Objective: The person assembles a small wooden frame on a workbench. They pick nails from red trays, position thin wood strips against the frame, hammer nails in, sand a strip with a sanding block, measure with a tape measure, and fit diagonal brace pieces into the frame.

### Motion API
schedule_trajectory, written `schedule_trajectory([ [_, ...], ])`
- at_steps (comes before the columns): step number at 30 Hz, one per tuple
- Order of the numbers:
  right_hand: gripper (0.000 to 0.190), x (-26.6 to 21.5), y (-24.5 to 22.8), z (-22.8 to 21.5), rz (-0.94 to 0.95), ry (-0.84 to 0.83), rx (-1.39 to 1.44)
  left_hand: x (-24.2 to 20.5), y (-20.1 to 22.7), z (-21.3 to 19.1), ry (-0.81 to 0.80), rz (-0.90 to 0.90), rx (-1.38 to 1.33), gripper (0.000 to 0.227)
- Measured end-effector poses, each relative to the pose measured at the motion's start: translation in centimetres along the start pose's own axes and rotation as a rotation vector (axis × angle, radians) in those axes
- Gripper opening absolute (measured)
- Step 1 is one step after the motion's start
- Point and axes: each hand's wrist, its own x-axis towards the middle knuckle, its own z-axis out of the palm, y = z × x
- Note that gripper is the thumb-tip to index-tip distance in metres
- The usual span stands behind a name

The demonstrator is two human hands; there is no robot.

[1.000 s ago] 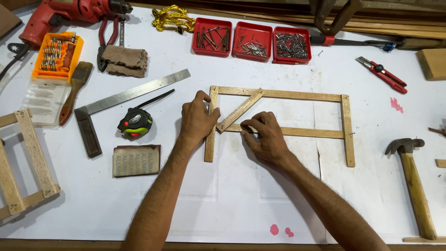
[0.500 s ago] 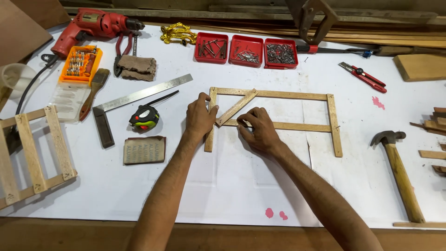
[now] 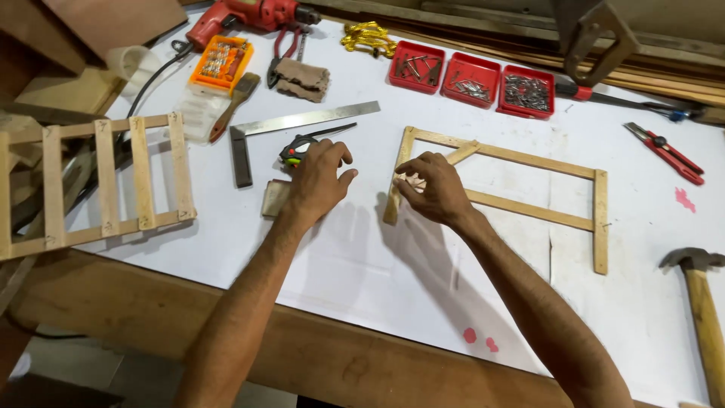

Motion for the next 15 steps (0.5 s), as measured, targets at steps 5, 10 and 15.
schedule_trajectory([
  [5,0.034,2.8,-4.4,4.8,-0.059,-0.130,-0.088,-2.3,-1.8,-6.1,-0.199,-0.459,0.221,0.072],
  [10,0.054,4.6,-8.0,7.8,0.006,-0.256,-0.169,-4.0,-5.2,-5.9,-0.316,-0.489,0.282,0.090],
  [15,0.039,4.6,-8.2,8.7,-0.083,-0.167,-0.051,-3.5,-7.5,-4.6,-0.284,-0.503,0.165,0.083],
])
